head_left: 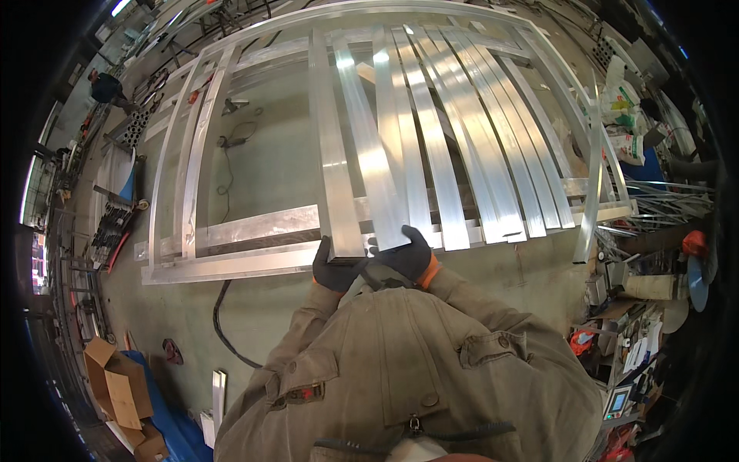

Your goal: The person assembles a rectangular metal frame by placing multiple metal bars across a base structure. They use an angle grinder to smooth edges, measure the frame with a tape measure, and then use a welding torch to join the components. The person wears gloves and works in a workshop environment.

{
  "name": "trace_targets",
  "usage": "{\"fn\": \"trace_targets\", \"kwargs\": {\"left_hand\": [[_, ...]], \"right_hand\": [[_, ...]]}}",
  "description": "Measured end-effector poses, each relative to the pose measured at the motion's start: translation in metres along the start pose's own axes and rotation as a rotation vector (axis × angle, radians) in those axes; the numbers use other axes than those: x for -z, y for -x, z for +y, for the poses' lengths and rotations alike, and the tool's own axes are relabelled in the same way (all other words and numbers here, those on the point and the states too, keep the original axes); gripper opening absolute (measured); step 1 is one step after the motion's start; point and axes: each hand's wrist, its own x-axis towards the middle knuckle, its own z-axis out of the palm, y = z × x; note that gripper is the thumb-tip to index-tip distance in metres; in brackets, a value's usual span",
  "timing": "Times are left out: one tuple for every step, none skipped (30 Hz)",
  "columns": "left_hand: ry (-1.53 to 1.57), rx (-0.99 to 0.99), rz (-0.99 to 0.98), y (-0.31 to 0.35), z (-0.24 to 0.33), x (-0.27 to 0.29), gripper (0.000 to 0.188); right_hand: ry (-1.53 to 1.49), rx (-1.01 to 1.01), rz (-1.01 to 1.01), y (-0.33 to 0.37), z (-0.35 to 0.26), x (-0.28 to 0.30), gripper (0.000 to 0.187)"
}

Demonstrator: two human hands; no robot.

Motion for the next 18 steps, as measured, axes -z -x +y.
{"fn": "trace_targets", "kwargs": {"left_hand": [[-0.140, -0.098, -0.041, 0.000, 0.000, 0.001, 0.060], [-0.201, -0.128, -0.001, 0.002, 0.001, 0.003, 0.059], [-0.180, -0.144, 0.013, 0.003, 0.002, 0.006, 0.058], [-0.080, -0.146, -0.010, 0.004, 0.003, 0.010, 0.056], [0.145, -0.061, 0.030, 0.004, 0.006, 0.013, 0.056], [0.298, -0.017, 0.064, 0.004, 0.007, 0.016, 0.055], [0.290, -0.007, 0.066, 0.003, 0.007, 0.019, 0.053], [0.215, -0.015, 0.064, 0.001, 0.006, 0.021, 0.054], [0.114, -0.055, 0.036, -0.001, 0.004, 0.023, 0.054], [0.021, -0.065, 0.095, -0.001, 0.003, 0.024, 0.055], [-0.015, -0.093, -0.011, -0.002, 0.001, 0.025, 0.055], [-0.040, -0.091, -0.030, -0.001, 0.000, 0.026, 0.056], [-0.063, -0.078, 0.043, -0.001, -0.001, 0.028, 0.056], [0.037, -0.073, -0.008, 0.000, -0.002, 0.030, 0.057], [0.140, -0.058, 0.033, 0.000, -0.002, 0.032, 0.057], [0.225, -0.062, 0.053, 0.000, -0.002, 0.035, 0.057], [0.200, -0.073, 0.057, 0.000, -0.001, 0.038, 0.057], [0.157, -0.103, 0.042, -0.002, -0.001, 0.040, 0.058]], "right_hand": [[-0.168, -0.098, 0.037, 0.004, -0.008, 0.003, 0.065], [-0.333, -0.168, 0.042, 0.007, -0.016, 0.004, 0.073], [-0.244, -0.209, 0.122, 0.010, -0.023, 0.004, 0.062], [-0.127, -0.219, 0.187, 0.012, -0.023, 0.001, 0.057], [-0.006, -0.190, 0.258, 0.015, -0.025, 0.000, 0.053], [0.107, -0.155, 0.295, 0.016, -0.025, -0.002, 0.049], [0.023, -0.143, 0.280, 0.018, -0.024, -0.002, 0.036], [-0.011, -0.135, 0.303, 0.017, -0.022, -0.003, 0.035], [-0.066, -0.116, 0.280, 0.017, -0.019, -0.003, 0.033], [-0.130, -0.101, 0.261, 0.017, -0.016, -0.002, 0.032], [-0.179, -0.088, 0.210, 0.016, -0.013, -0.001, 0.030], [-0.237, -0.080, 0.162, 0.016, -0.011, 0.000, 0.028], [-0.296, -0.091, 0.181, 0.016, -0.008, 0.001, 0.026], [-0.259, -0.061, 0.119, 0.016, -0.006, 0.002, 0.027], [-0.224, -0.050, 0.123, 0.015, -0.003, 0.001, 0.029], [-0.203, -0.021, 0.101, 0.014, -0.001, 0.001, 0.030], [-0.140, -0.035, 0.160, 0.014, 0.000, 0.001, 0.032], [-0.093, -0.032, 0.195, 0.013, 0.002, 0.001, 0.033]]}}
